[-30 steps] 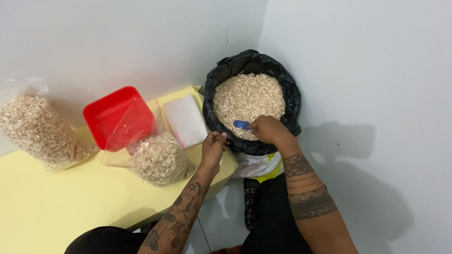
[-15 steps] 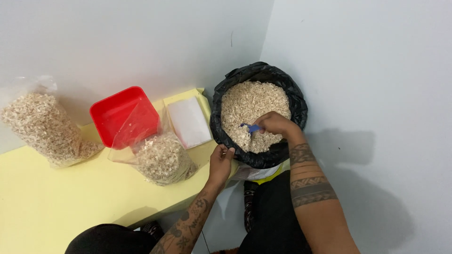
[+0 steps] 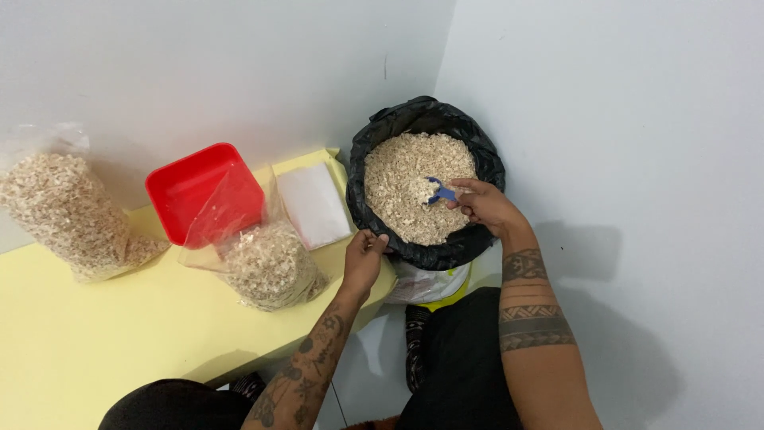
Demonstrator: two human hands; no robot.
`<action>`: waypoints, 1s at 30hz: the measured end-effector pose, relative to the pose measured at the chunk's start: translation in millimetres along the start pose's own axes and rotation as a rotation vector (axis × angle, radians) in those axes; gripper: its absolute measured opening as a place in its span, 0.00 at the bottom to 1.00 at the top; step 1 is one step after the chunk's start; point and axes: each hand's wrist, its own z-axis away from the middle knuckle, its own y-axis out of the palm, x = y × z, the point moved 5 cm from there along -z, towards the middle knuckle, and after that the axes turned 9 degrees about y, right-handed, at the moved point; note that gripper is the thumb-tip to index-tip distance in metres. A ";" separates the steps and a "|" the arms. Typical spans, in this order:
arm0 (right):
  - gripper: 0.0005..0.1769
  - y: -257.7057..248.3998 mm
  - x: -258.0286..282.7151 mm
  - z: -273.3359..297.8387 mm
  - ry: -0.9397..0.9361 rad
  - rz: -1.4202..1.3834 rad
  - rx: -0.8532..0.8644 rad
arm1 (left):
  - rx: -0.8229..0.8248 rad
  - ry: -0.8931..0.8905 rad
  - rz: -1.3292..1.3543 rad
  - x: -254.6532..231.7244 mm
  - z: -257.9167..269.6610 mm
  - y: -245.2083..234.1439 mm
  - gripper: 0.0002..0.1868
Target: Portioning wood shavings from a large bag into smaller plastic bags using a blue scoop.
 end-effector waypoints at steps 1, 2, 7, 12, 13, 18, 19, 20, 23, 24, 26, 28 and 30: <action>0.27 -0.8 0.4 0.6 -0.001 0.002 0.003 | -0.003 0.001 0.000 2.1 -1.6 -0.3 0.07; 0.30 -2.5 1.2 1.1 -0.010 -0.027 -0.007 | 0.004 0.008 0.011 3.9 -3.4 0.2 0.07; 0.22 -0.5 6.5 2.5 -0.026 -0.055 -0.021 | -0.046 0.019 0.028 13.3 2.9 1.9 0.07; 0.21 1.9 9.5 1.6 -0.035 -0.034 -0.069 | -0.029 0.018 -0.057 19.1 3.0 0.6 0.10; 0.21 4.9 12.5 4.9 -0.052 -0.031 -0.055 | -0.044 0.034 -0.061 23.6 -4.0 0.1 0.10; 0.27 5.4 17.8 8.0 -0.078 -0.104 -0.126 | -0.038 -0.053 -0.021 34.4 -38.2 -0.2 0.13; 0.27 6.2 19.5 7.6 -0.089 -0.100 -0.116 | -0.050 -0.043 -0.020 32.1 -44.3 -0.8 0.13; 0.26 5.3 21.1 6.8 -0.101 -0.128 -0.133 | -0.040 -0.071 0.014 31.8 -50.5 -0.1 0.15; 0.26 4.8 24.5 9.3 -0.125 -0.173 -0.158 | -0.054 -0.102 0.071 16.3 -57.4 0.6 0.17; 0.26 3.8 24.9 11.1 -0.131 -0.194 -0.175 | -0.068 -0.111 0.091 9.4 -57.6 1.0 0.17; 0.24 5.1 25.7 10.3 -0.133 -0.197 -0.174 | -0.079 -0.126 0.115 11.4 -67.4 -2.6 0.15; 0.22 5.5 25.8 9.4 -0.137 -0.203 -0.177 | -0.085 -0.140 0.138 10.7 -73.5 -4.2 0.14; 0.22 7.4 27.2 9.5 -0.139 -0.234 -0.179 | -0.094 -0.205 0.233 7.6 -73.0 -5.3 0.13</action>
